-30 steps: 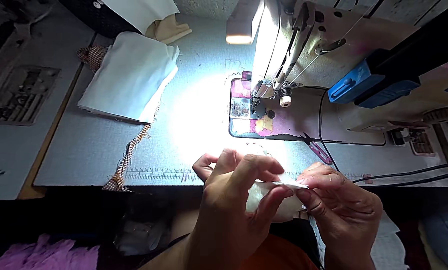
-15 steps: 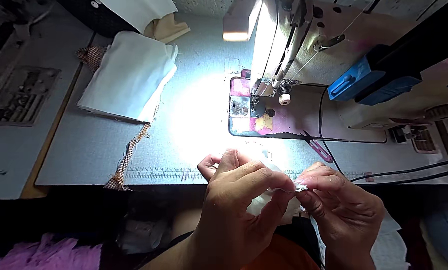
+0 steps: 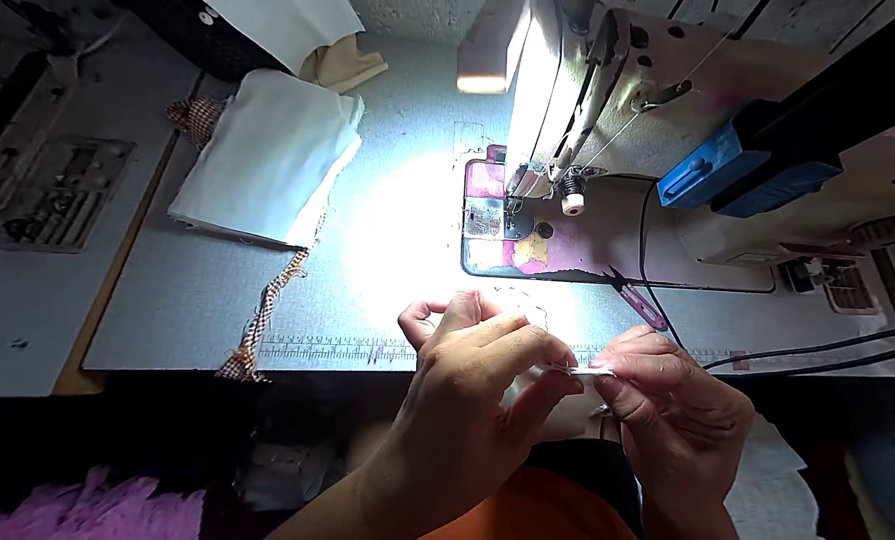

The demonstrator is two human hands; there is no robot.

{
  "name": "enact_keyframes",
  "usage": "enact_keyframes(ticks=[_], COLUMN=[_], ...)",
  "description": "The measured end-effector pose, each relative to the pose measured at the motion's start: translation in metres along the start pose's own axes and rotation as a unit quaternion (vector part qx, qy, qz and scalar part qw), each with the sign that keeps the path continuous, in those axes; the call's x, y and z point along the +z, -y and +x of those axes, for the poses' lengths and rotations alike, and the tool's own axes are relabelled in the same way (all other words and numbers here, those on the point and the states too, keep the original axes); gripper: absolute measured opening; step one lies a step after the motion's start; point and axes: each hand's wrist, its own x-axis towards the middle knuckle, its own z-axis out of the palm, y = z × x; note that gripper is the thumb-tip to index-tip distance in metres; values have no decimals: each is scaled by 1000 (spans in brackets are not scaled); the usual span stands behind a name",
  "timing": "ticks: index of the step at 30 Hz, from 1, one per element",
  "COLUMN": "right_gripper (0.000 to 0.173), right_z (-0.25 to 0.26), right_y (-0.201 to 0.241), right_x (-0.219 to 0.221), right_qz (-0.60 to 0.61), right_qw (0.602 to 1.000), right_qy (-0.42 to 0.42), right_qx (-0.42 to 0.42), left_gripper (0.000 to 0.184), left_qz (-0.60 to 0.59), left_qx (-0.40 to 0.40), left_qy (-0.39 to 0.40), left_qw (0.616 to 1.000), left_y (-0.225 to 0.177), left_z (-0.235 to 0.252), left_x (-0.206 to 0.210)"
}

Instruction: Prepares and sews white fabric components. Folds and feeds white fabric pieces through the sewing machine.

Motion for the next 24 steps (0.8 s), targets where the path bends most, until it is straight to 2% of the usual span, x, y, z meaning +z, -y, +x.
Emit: enact_keyframes(ticks=[4,8,13,18,24], right_gripper=[10,9,5,3,5], right_z=[-1,-3,-5,-3,8], right_y=[-7,-11,-21,-39,-63], right_x=[3,10,27,44,56], right_qz=[4,0,21,49,54], right_qw=[999,999,994,984,976], right_qy=[-31,-48,-95,-118,-126], right_qx=[6,20,49,127,170], left_gripper=[16,16,16,23,4], left_qz=[30,-31,-46,-38,-145], left_qx=[8,40,53,2,-76], left_qy=[-18,-29,-40,-34,-23], left_qw=[999,998,997,999,986], left_y=[7,12,22,46,73], left_z=[-4,-12,-10,-1,13], left_x=[4,15,15,10,12])
